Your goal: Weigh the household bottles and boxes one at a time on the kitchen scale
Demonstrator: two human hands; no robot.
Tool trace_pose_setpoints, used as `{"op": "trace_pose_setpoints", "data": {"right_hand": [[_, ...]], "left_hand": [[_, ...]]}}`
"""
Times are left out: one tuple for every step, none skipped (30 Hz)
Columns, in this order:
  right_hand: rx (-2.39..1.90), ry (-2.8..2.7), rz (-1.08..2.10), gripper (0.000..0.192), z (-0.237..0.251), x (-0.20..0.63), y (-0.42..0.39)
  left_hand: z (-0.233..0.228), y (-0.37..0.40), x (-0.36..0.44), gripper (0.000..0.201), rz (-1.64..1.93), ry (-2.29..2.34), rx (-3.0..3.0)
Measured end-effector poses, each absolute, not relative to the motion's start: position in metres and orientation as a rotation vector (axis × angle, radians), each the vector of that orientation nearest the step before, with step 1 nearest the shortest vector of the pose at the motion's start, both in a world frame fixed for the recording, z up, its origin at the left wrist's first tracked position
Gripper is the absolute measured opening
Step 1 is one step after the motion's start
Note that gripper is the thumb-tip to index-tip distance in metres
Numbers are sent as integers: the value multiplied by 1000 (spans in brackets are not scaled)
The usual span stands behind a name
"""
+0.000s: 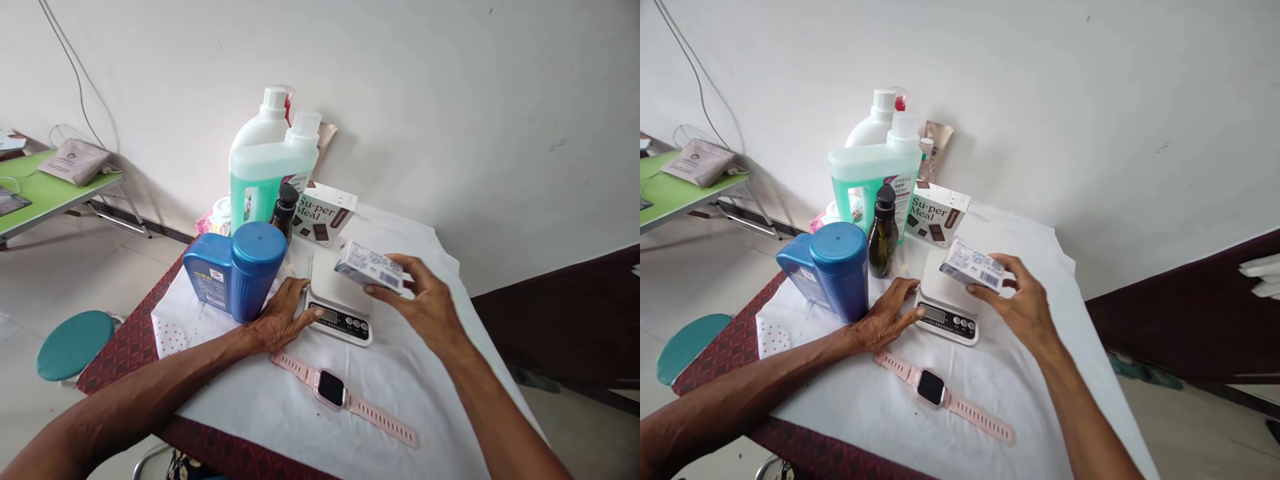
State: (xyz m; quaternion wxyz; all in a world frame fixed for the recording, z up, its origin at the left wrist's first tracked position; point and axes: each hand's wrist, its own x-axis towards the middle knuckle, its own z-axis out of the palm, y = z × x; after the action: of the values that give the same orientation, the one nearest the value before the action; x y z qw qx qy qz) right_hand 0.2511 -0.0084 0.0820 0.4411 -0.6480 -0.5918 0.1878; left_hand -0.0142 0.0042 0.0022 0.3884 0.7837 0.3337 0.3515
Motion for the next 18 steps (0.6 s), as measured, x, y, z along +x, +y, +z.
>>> {"op": "trace_pose_setpoints", "data": {"right_hand": [[-1649, -1468, 462, 63, 70, 249, -14], [-1689, -1470, 450, 66, 59, 247, -17], [-1723, -1475, 434, 68, 50, 244, -19], [-1751, -1477, 421, 69, 44, 242, -20], [-1774, -1478, 419, 70, 39, 240, -20], [-1788, -1475, 424, 70, 37, 238, -20], [-1797, -1477, 434, 69, 37, 237, -20], [-1799, -1482, 446, 69, 38, 237, -20], [-1791, -1488, 457, 70, 39, 238, -21], [-1769, -1494, 470, 74, 41, 239, -23], [-1730, -1493, 496, 81, 42, 242, -24], [-1678, -1467, 532, 87, 42, 245, -26], [-1616, -1407, 571, 89, 41, 248, -29], [-1554, -1306, 597, 85, 37, 252, -31], [-1506, -1173, 607, 75, 32, 256, -33], [-1479, -1023, 597, 62, 26, 259, -34], [-1469, -880, 571, 52, 18, 262, -35], [-1470, -767, 541, 47, 11, 265, -35]], "left_hand": [[2, 4, -14, 56, 892, 859, 1990], [2, 4, -14, 57, 887, 869, 1989], [3, 4, -14, 57, 883, 877, 1988], [3, 4, -14, 57, 878, 883, 1989], [4, 4, -15, 57, 873, 885, 1989], [4, 3, -15, 57, 868, 887, 1988], [5, 3, -15, 57, 864, 888, 1986], [5, 3, -15, 58, 861, 891, 1983], [6, 3, -15, 58, 859, 896, 1979], [7, 2, -15, 58, 857, 900, 1977], [7, 2, -15, 57, 856, 904, 1975], [8, 2, -15, 57, 855, 908, 1975], [8, 2, -15, 56, 854, 911, 1977], [8, 2, -15, 56, 853, 912, 1979], [8, 1, -15, 55, 851, 911, 1982], [7, 1, -16, 55, 848, 910, 1984], [7, 1, -16, 54, 847, 906, 1987], [6, 1, -16, 54, 849, 900, 1991]]}}
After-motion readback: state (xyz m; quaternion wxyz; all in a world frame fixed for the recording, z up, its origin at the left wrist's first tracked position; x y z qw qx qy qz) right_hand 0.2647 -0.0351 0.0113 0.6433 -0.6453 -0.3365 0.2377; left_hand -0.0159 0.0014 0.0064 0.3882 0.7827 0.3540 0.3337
